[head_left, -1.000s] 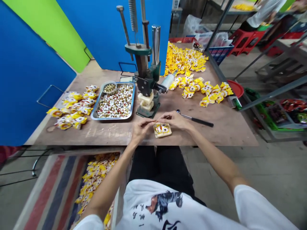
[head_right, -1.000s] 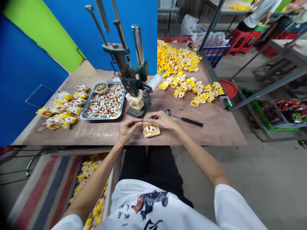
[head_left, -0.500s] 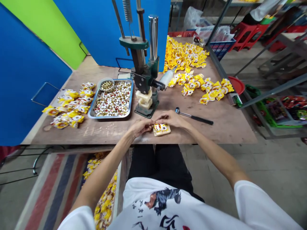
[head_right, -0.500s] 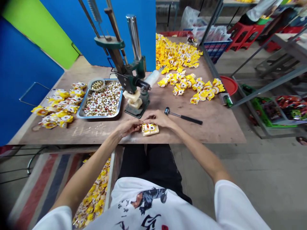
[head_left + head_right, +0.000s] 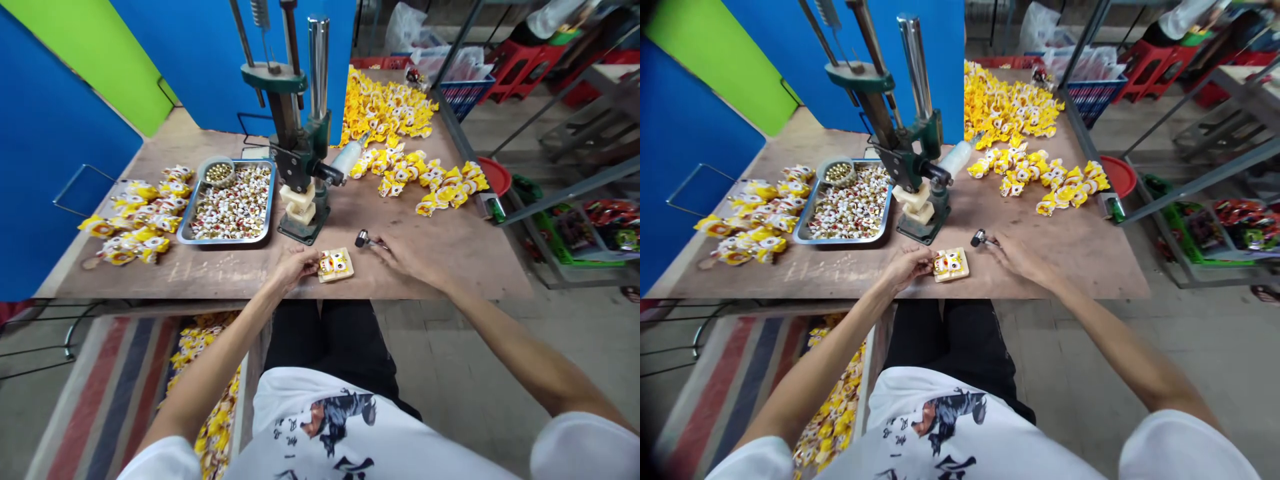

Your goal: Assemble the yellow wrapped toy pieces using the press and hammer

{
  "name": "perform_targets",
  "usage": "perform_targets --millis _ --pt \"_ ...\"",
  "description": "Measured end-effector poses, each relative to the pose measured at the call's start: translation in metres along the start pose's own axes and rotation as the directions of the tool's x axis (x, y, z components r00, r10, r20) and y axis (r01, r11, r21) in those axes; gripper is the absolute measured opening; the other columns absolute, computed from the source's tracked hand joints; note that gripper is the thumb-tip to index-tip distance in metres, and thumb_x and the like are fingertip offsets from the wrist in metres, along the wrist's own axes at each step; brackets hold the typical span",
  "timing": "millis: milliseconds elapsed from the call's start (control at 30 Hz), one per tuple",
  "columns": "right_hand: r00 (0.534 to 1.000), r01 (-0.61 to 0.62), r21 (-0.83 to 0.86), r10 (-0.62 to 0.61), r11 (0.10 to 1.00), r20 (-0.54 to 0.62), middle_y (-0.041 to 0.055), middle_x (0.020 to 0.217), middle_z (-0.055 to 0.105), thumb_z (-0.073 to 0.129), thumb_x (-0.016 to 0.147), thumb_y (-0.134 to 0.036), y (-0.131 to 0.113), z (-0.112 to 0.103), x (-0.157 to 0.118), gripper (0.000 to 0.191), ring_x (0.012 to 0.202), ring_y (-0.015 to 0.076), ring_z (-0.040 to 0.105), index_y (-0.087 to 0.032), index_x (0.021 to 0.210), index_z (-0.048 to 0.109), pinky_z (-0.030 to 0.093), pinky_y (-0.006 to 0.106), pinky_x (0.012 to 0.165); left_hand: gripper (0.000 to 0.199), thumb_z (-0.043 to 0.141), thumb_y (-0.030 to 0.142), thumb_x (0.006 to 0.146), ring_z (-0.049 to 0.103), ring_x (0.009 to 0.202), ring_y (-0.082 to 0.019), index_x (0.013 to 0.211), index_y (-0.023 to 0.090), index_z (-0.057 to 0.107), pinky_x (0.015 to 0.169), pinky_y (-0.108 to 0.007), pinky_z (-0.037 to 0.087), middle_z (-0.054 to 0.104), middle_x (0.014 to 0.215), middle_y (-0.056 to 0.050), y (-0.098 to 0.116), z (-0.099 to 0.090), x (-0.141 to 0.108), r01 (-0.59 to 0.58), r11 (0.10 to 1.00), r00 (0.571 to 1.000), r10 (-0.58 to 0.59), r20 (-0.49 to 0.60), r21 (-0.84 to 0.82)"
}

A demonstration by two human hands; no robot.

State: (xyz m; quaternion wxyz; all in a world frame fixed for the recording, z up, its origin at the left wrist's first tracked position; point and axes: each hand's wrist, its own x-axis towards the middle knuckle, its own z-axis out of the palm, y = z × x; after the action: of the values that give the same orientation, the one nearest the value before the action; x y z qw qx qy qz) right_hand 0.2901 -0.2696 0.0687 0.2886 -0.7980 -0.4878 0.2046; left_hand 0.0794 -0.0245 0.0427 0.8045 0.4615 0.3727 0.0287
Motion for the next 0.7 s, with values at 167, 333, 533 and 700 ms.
perform_targets --millis 167,333,533,700 --pt "0.937 0.096 0.044 -0.076 0.994 -0.342 0.0103 0.125 0.081 0.058 0.113 -0.048 -0.074 0.004 -0.004 0.041 0.108 0.0290 0.079 -0.029 0.148 0.068 0.064 0.043 0.098 0.028 0.093 0.024 0.054 0.059 0.062 -0.010 0.064 0.015 0.069 0.058 -0.021 0.052 0.064 0.066 -0.002 0.002 0.000 -0.001 0.054 0.998 0.999 -0.053 0.009 -0.042" --pt "0.961 0.158 -0.097 -0.176 0.983 -0.212 0.0123 0.125 0.081 0.054 0.107 -0.032 -0.067 0.033 -0.005 0.041 0.115 0.0321 0.077 -0.029 0.139 0.079 0.064 0.047 0.104 0.033 0.094 0.024 0.056 0.058 0.061 -0.009 0.062 0.016 0.062 0.059 -0.021 0.050 0.064 0.066 -0.001 -0.001 0.002 0.000 0.038 0.997 0.999 -0.037 0.015 -0.061" --pt "0.865 0.009 -0.027 -0.021 1.000 -0.501 0.0115 0.122 0.080 0.062 0.110 -0.039 -0.036 0.015 -0.003 0.031 0.108 0.0295 0.075 -0.025 0.131 0.079 0.060 0.045 0.102 0.039 0.099 0.039 0.066 0.059 0.062 -0.011 0.080 0.017 0.071 0.061 -0.024 0.048 0.068 0.072 -0.001 -0.006 -0.007 -0.008 -0.114 0.993 0.989 0.110 0.102 0.029" --pt "0.982 -0.048 -0.136 0.021 0.990 -0.189 0.0131 0.112 0.073 0.063 0.110 -0.041 0.003 0.016 0.009 0.030 0.102 0.0278 0.071 -0.020 0.118 0.082 0.058 0.042 0.093 0.062 0.107 0.042 0.063 0.059 0.071 -0.013 0.114 0.021 0.079 0.062 -0.024 0.045 0.071 0.092 -0.002 -0.019 -0.013 -0.014 -0.434 0.844 0.895 0.361 0.263 0.316"
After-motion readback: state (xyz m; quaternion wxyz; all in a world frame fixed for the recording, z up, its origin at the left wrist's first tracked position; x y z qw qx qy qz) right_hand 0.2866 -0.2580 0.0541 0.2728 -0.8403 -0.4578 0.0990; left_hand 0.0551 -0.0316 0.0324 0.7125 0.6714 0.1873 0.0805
